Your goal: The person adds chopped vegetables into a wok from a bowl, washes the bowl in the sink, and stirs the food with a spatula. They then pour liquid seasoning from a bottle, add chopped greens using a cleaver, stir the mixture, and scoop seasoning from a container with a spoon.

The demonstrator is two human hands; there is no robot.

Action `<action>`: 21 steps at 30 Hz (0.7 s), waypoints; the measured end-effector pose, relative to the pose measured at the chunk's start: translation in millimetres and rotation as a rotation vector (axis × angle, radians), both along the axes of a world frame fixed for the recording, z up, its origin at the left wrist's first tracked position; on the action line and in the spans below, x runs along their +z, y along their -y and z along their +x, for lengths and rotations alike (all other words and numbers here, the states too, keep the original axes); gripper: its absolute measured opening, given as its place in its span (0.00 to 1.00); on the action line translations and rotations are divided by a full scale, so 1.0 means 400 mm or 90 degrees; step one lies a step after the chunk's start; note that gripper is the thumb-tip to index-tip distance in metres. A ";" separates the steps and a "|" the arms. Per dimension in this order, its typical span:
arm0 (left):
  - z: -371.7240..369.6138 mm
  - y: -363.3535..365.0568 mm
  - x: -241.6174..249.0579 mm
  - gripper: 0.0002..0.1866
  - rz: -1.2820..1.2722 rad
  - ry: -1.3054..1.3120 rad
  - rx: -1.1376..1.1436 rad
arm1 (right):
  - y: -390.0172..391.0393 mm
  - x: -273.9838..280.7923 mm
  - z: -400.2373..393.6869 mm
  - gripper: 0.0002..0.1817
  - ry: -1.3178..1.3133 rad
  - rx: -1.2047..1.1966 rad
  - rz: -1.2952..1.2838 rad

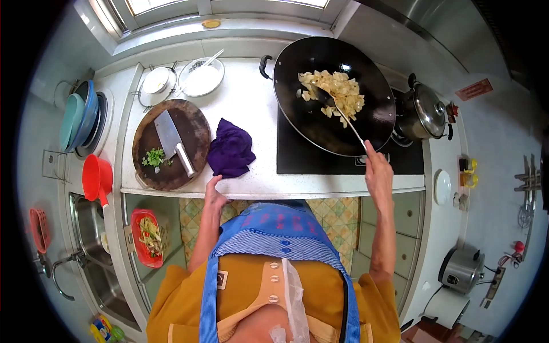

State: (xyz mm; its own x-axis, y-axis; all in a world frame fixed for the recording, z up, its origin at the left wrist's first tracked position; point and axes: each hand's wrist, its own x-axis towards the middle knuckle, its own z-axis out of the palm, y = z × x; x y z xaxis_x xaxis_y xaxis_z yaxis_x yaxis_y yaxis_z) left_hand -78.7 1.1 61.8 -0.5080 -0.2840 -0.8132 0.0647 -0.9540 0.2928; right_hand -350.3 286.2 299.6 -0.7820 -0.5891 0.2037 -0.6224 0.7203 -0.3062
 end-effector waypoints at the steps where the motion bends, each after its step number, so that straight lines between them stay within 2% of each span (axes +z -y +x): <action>1: -0.001 -0.004 0.015 0.40 -0.004 -0.014 0.007 | -0.005 0.017 -0.003 0.23 -0.002 0.001 -0.001; 2: 0.001 -0.010 0.030 0.41 -0.006 -0.025 0.013 | -0.023 0.050 -0.001 0.23 0.023 0.000 0.002; 4: 0.021 0.004 -0.066 0.41 -0.005 -0.014 0.021 | -0.061 0.100 0.003 0.23 0.049 0.000 0.027; 7: 0.023 -0.005 -0.068 0.41 -0.008 0.000 0.025 | -0.095 0.129 0.019 0.24 0.033 -0.031 0.058; 12: 0.007 -0.009 -0.016 0.41 -0.005 -0.005 0.018 | -0.139 0.100 0.008 0.24 0.015 -0.050 0.087; 14: 0.007 -0.005 -0.016 0.41 0.000 0.034 0.012 | -0.157 0.104 0.006 0.24 0.231 -0.110 -0.067; 18: 0.001 -0.009 -0.007 0.43 0.005 0.014 0.026 | -0.148 0.135 0.026 0.24 0.290 -0.171 -0.084; 21: 0.004 -0.007 -0.011 0.47 -0.017 0.069 0.030 | -0.152 0.133 0.021 0.24 0.316 -0.213 -0.066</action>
State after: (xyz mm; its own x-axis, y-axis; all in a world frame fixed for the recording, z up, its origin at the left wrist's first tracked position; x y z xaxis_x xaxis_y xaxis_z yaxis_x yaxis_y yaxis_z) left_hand -77.0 4.0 57.3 -0.4032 -0.3279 -0.8544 0.0753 -0.9423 0.3261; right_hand -341.7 347.0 352.9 -0.9374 -0.2920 -0.1898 -0.1327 0.8034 -0.5805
